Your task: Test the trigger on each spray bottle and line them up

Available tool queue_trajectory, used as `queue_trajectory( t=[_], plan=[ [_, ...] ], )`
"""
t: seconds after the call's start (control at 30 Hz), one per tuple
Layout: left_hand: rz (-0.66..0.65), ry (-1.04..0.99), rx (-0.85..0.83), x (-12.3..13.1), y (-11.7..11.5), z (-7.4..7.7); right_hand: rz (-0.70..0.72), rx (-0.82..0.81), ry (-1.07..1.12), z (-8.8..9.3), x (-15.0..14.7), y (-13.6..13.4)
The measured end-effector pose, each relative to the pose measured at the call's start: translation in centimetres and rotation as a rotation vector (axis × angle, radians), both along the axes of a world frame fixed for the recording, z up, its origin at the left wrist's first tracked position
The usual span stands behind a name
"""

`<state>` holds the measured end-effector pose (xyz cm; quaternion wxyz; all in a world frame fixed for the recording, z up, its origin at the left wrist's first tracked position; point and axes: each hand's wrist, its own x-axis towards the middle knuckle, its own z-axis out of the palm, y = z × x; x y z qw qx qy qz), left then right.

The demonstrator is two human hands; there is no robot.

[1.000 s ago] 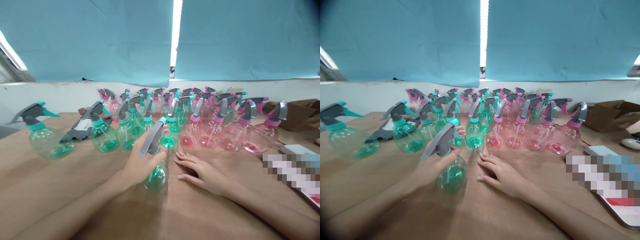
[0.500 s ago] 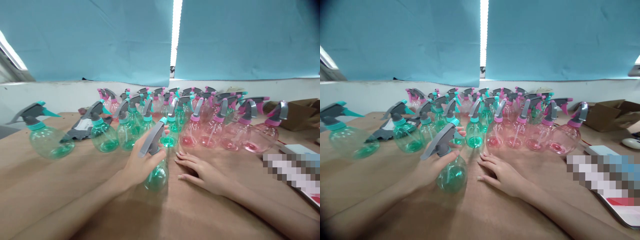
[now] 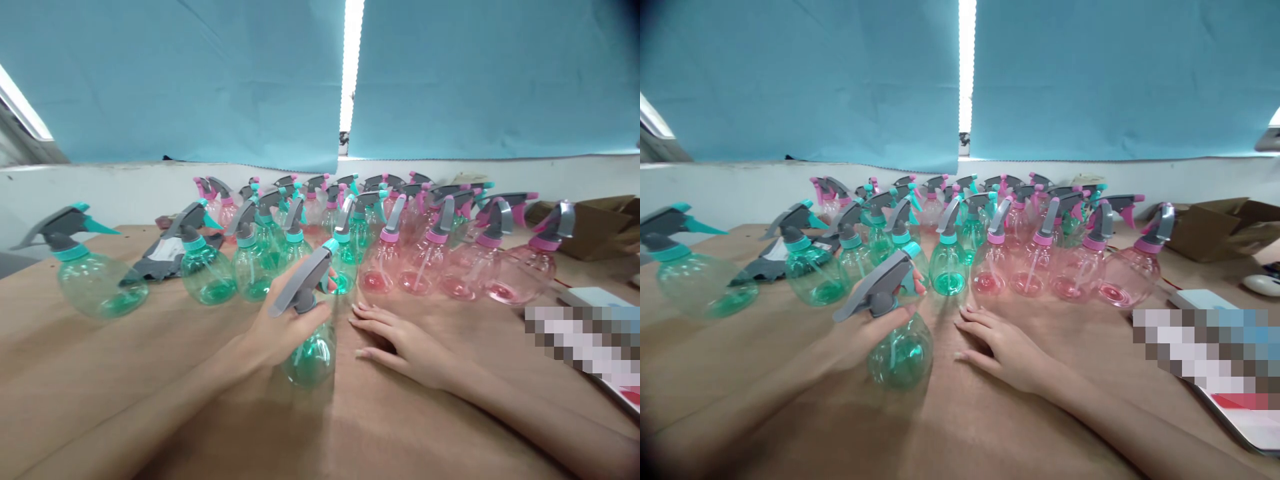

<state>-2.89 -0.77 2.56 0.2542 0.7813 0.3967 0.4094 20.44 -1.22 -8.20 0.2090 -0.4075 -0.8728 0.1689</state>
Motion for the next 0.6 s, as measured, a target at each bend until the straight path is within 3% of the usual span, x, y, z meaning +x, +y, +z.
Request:
queue_trajectory(
  t=[0.1, 0.37, 0.6],
  plan=[
    [-0.072, -0.072, -0.079, -0.06, -0.05, 0.16, -0.006, -0.007, 0.002, 0.02, -0.01, 0.0],
    [-0.056, 0.0, -0.092, -0.15, 0.08, 0.08, -0.006, -0.015, -0.02, 0.15, -0.02, -0.01],
    [-0.109, -0.07, -0.105, 0.09, 0.37, -0.42, -0.015, -0.015, -0.013, 0.49, -0.14, -0.13]
  ],
)
